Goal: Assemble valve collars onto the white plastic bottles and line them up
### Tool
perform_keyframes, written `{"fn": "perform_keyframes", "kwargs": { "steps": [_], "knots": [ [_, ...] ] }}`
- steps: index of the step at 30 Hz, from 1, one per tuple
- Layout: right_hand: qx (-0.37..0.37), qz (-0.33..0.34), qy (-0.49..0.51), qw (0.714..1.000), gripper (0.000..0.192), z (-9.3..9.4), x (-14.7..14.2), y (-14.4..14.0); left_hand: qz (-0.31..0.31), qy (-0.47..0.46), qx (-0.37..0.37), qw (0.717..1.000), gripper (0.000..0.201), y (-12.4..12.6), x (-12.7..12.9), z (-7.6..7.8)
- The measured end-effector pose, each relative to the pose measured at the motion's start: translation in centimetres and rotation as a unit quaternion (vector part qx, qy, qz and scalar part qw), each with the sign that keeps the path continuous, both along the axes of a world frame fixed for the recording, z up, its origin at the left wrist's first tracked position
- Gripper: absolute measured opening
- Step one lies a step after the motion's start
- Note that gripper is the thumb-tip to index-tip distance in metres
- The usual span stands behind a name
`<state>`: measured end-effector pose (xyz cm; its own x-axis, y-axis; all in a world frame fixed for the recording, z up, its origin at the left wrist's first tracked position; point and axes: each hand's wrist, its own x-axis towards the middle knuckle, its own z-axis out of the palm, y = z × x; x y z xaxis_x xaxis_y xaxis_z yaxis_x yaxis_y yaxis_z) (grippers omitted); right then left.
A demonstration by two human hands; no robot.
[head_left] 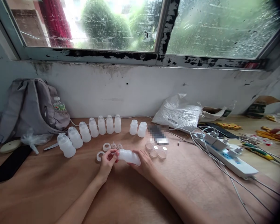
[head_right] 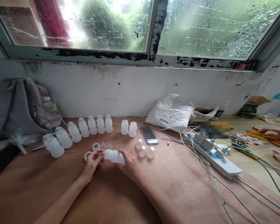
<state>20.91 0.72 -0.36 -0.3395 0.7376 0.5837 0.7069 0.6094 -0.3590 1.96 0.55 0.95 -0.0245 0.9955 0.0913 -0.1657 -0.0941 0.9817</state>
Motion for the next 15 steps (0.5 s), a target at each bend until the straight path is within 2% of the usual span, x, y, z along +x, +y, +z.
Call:
{"fn": "perform_keyframes", "kwargs": {
  "steps": [5,9,12,15],
  "knots": [
    [0.015,0.036,-0.03,0.999,0.032,0.9,0.1,-0.2,-0.001,0.01,-0.002,1.0,0.023,-0.2,0.1,0.1],
    [0.01,0.04,-0.013,0.999,0.034,1.3,0.3,-0.5,0.001,0.02,-0.005,1.0,0.02,-0.4,0.1,0.3],
    [-0.044,0.05,0.006,0.998,0.037,1.6,0.5,-0.8,-0.027,0.011,-0.003,1.0,0.021,-0.4,-0.1,0.3],
    [-0.095,0.054,0.01,0.994,0.038,1.9,0.6,-1.0,-0.047,-0.037,-0.003,0.998,0.031,-0.2,-0.2,0.2]
  ]
}}
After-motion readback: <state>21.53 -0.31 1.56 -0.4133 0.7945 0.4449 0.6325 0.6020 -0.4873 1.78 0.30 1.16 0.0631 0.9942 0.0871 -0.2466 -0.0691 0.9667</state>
